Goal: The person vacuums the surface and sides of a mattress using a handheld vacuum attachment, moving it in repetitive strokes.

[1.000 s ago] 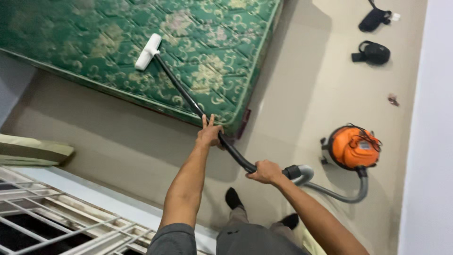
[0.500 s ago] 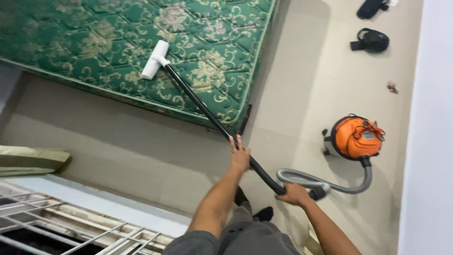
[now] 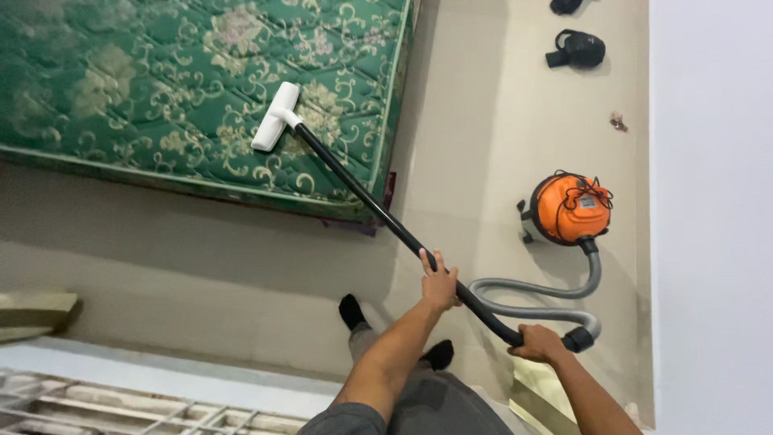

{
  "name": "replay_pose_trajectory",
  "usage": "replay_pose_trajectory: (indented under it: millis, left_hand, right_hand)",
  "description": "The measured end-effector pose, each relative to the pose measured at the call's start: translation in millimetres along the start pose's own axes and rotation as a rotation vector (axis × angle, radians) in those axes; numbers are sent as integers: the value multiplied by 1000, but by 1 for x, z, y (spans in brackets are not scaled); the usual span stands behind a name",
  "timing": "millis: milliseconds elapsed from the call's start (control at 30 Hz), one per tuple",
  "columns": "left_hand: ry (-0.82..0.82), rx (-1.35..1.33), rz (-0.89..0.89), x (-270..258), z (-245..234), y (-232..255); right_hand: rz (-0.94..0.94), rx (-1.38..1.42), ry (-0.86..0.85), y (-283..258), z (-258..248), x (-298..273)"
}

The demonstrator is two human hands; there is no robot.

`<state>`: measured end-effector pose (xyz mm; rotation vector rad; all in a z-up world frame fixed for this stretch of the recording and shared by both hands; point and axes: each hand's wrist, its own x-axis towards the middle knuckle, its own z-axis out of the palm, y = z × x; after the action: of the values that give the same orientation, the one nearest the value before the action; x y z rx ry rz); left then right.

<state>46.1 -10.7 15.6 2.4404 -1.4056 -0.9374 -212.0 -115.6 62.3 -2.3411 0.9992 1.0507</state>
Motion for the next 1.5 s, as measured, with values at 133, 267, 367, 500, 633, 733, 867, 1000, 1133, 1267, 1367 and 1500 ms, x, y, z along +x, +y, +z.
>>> replay_pose_trajectory:
  millis: [133,267,367,500,633,733,867,1000,1133,1267,1367,1500]
  left_hand:
    - [-7,24,-19,30,-49,-76]
    - [-130,142,-57,42,-133,-187]
    - [-116,17,-196,35,-201,-284]
    - [-71,0,-157,16,-275,-403]
    - [98,-70,-53,-3,-293,-471]
    - [252,-89,45,-7,-274,-478]
    - [216,-65,4,13,-223,-426]
    - [122,76,-9,17,-165,-333]
    - [50,166,65,5,-126,-244]
    - [20,242,206,-15,-96,-178]
    - [-35,278,267,-28,-86,-155]
    - [-84,301,269,-25,-91,-168]
  right_hand:
    - [-55,62,41,-63,-21,43]
    - [-149,59,69,-177,-56,85]
    - [-236,111,102,-288,-76,110]
    - [-275,161,81,-419,-104,115]
    - [-351,183,40,-478,-126,113]
    - [-359,201,7,-468,-127,116]
    - [-301,212,49,-409,-100,120]
    - [-171,167,71,-325,-69,99]
    - [-71,131,19,-248,-50,57]
    - [-2,138,50,-197,-32,6]
    - [68,136,25,-185,-23,-20]
    - [109,140,49,-202,-16,-22]
